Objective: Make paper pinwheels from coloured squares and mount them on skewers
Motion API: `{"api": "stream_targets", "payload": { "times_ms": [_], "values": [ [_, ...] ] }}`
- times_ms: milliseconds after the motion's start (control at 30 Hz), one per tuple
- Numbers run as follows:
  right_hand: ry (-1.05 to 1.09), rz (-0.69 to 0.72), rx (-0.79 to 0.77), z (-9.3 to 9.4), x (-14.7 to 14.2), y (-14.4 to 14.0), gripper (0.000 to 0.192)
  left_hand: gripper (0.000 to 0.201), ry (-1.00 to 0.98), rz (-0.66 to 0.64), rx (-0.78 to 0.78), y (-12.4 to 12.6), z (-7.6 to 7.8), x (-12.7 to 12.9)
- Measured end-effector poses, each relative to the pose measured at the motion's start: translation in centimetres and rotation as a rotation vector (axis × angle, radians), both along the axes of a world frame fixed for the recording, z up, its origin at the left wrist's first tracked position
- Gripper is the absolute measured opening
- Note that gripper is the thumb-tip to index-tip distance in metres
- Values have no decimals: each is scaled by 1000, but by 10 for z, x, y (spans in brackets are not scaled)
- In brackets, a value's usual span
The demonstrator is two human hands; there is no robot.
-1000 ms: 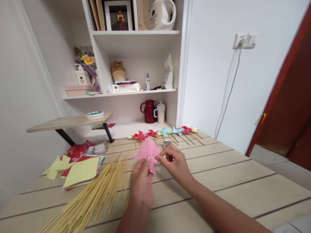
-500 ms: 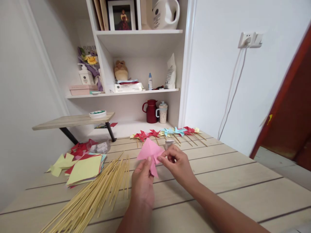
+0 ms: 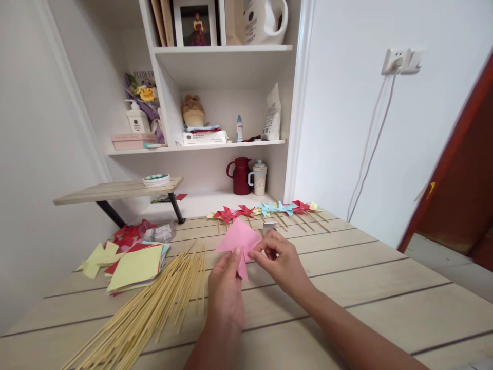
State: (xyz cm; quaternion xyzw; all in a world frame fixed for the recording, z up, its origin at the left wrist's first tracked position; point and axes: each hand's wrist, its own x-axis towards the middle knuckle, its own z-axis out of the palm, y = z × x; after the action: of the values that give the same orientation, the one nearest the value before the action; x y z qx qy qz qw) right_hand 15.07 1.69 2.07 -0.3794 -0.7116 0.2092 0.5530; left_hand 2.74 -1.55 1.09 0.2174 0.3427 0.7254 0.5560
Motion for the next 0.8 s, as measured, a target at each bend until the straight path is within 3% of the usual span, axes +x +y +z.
{"api": "stream_targets", "payload": {
  "times_ms": [300, 633, 767, 800],
  "values": [
    [19, 40, -38, 0, -1, 1, 16, 29, 77, 7, 3, 0, -1, -1],
    [8, 78, -32, 1, -2, -2, 18, 19, 63, -2, 77, 3, -1, 1],
    [64, 13, 21, 1, 2, 2, 11, 21, 105, 32, 49, 4, 0, -1],
    [92, -9, 34, 1, 5, 4, 18, 22, 130, 43, 37, 3, -1, -1]
  ]
}}
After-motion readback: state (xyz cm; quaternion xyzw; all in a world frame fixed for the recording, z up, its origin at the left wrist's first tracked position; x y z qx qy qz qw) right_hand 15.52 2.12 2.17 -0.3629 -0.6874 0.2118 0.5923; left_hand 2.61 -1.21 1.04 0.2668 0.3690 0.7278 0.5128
